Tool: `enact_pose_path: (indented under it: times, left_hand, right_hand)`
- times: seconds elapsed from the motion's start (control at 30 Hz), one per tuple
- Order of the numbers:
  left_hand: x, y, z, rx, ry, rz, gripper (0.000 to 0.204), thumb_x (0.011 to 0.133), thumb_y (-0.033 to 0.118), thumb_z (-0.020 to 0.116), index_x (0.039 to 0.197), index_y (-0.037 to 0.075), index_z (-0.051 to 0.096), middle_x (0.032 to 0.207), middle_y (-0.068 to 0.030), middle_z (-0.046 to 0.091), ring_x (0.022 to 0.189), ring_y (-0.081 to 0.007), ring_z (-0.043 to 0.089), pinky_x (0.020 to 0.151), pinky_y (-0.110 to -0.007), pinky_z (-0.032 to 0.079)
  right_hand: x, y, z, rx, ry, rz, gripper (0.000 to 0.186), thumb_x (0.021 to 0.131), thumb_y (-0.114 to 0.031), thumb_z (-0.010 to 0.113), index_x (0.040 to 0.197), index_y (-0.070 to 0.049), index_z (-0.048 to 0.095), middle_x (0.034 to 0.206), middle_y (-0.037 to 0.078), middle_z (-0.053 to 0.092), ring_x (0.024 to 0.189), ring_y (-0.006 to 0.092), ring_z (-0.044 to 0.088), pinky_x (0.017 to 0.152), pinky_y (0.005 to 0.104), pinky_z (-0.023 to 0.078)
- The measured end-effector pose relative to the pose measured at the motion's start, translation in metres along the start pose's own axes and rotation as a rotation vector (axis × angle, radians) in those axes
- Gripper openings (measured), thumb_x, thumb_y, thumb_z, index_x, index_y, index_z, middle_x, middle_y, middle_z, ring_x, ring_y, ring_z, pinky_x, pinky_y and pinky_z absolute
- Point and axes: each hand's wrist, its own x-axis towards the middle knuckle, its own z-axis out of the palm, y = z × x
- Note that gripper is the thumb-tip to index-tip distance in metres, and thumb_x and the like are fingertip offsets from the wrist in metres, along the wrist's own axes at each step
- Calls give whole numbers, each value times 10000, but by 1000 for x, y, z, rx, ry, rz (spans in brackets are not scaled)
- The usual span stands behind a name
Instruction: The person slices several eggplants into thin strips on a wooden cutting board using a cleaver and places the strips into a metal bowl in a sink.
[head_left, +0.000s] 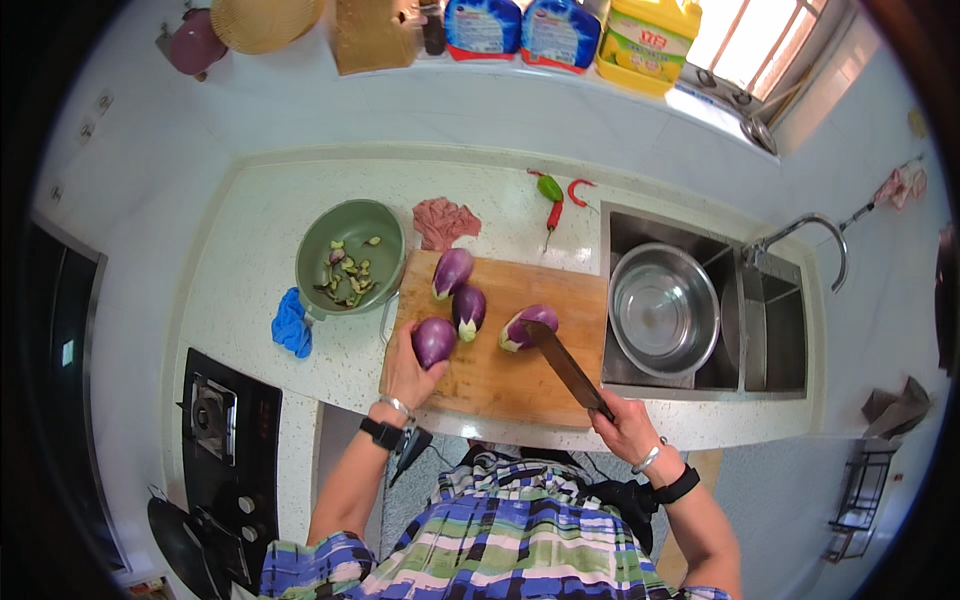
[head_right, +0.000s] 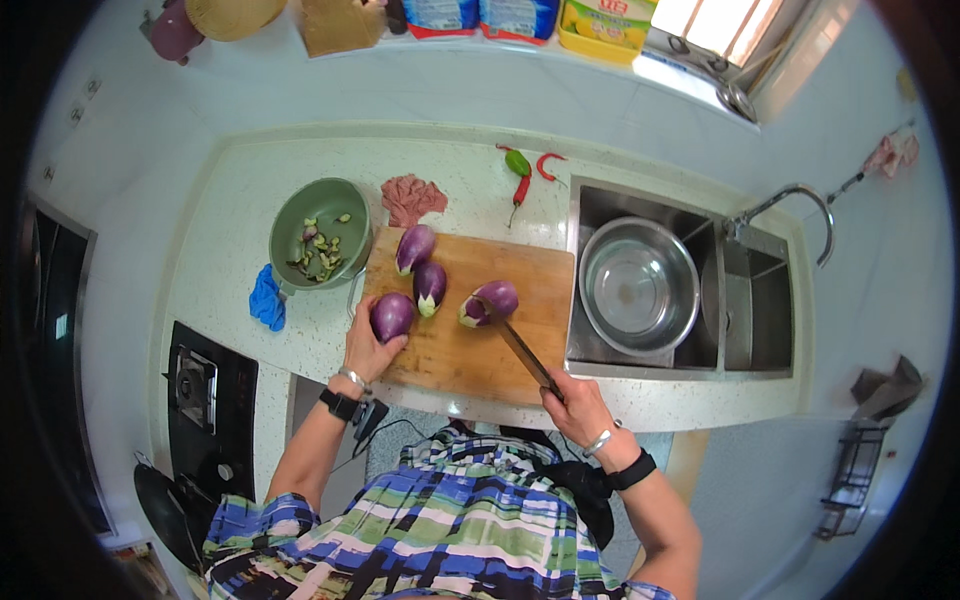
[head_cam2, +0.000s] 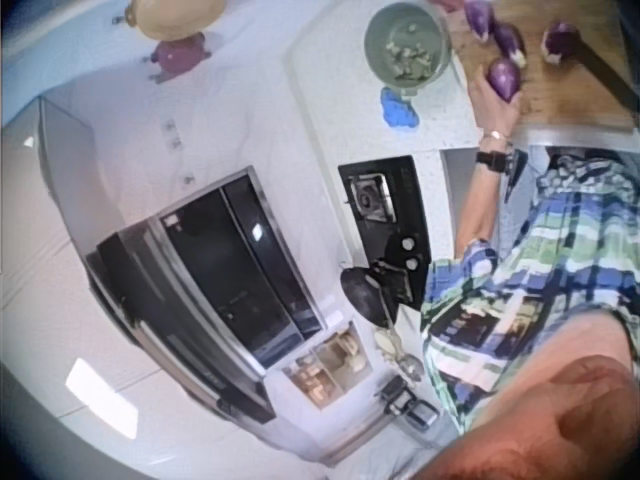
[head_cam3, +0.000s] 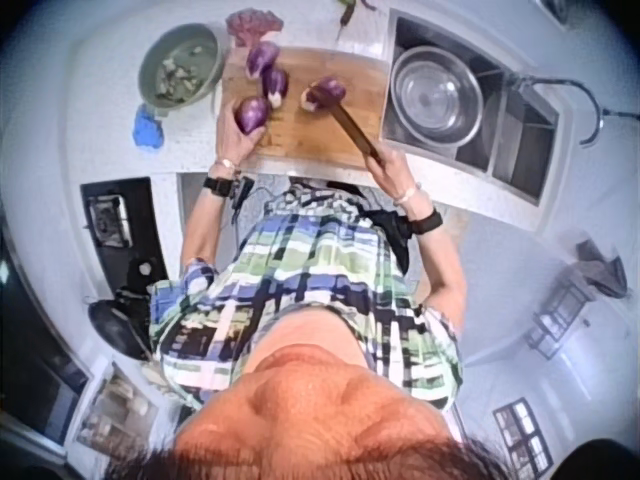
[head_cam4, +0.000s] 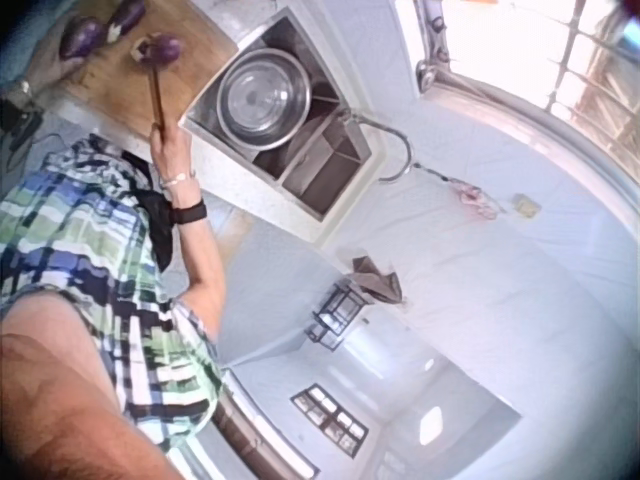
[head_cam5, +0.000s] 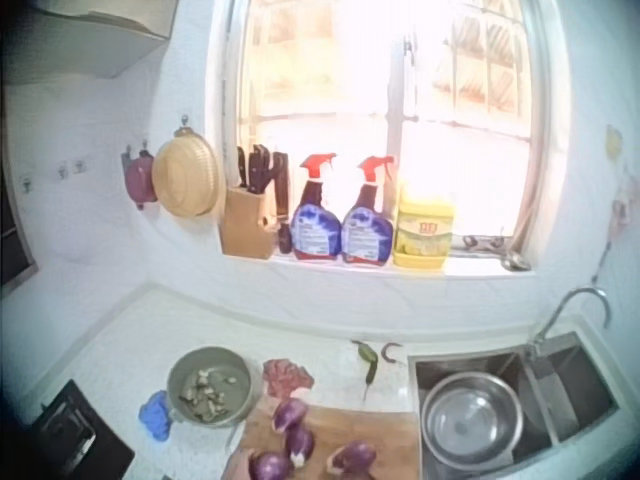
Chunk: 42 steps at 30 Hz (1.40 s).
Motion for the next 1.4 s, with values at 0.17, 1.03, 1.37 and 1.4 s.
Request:
enact_pose_path:
  times: [0.17, 1.03, 1.37, 1.4]
  left_hand:
    - [-39, 14, 5, -96, -104, 167, 810, 619, 131, 751, 1291, -14, 323, 1102, -242, 527, 989, -396, 531, 861, -416, 437]
    - [-40, 38, 36, 210, -407, 41, 704, 651, 183, 645, 1202, -105, 314, 1030, -292, 451, 929, -439, 487, 805, -451, 435]
    - [-39, 35, 37, 205, -428, -5, 700, 671, 185, 655, 1206, -111, 312, 1051, -291, 455, 967, -432, 471, 825, -440, 430]
    - [-40, 33, 37, 186, -438, -19, 691, 676, 187, 655, 1202, -107, 317, 1053, -291, 454, 965, -433, 470, 827, -440, 428]
  right_hand:
    - [5, -13, 8, -1, -126, 12, 280, 797, -77, 549, 1068, -9, 548, 718, 233, 575, 681, 407, 571, 575, 418, 450]
    - [53, -4, 45, -146, -365, -2, 169, 819, -119, 523, 962, -32, 543, 672, 242, 579, 671, 426, 575, 595, 511, 443]
    - [88, 8, 87, -262, -402, -33, 142, 799, -129, 530, 901, -34, 553, 678, 230, 584, 664, 421, 570, 594, 491, 449]
    - [84, 8, 93, -346, -384, -36, 134, 790, -124, 532, 894, -40, 551, 667, 225, 585, 652, 412, 576, 578, 487, 453]
